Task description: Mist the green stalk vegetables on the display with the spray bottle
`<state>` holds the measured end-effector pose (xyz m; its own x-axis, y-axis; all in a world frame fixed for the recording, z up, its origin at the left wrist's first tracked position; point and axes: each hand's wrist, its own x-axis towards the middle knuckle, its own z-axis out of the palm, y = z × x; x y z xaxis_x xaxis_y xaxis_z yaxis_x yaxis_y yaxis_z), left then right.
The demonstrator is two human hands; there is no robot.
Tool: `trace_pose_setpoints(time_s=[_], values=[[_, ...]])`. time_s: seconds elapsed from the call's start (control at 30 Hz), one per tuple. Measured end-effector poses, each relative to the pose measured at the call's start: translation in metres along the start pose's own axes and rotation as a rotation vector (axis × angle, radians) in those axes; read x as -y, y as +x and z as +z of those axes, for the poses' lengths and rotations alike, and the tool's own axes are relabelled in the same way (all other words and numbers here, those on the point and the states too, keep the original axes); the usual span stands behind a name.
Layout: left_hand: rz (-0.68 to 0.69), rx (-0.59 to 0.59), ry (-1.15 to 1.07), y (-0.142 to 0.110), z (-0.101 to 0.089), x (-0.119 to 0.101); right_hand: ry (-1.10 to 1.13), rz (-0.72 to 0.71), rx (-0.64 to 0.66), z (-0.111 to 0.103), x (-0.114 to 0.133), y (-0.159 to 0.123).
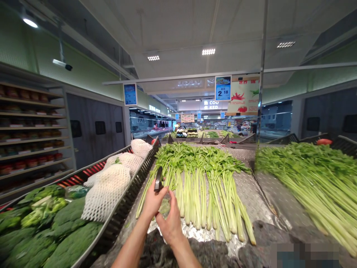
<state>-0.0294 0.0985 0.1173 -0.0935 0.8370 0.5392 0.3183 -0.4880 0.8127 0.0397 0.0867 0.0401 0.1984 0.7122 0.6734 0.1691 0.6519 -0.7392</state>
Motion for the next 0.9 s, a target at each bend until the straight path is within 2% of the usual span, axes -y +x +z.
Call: trace_pose_setpoints(time_s=[0.33,0.7,0.9], values=[[-0.012,-0.002,0.103,-0.001,-0.006,-0.004,-0.038,-0.012,0.112,-0.002,0.004,-0.001],[-0.022,0.021,0.098,0.0,0.005,-0.003,-0.026,-0.022,0.058,-0.01,-0.002,-0.002],[0.041,0.034,0.133,-0.001,0.016,-0.012,-0.048,-0.041,-0.028,-0.018,0.002,0.001]])
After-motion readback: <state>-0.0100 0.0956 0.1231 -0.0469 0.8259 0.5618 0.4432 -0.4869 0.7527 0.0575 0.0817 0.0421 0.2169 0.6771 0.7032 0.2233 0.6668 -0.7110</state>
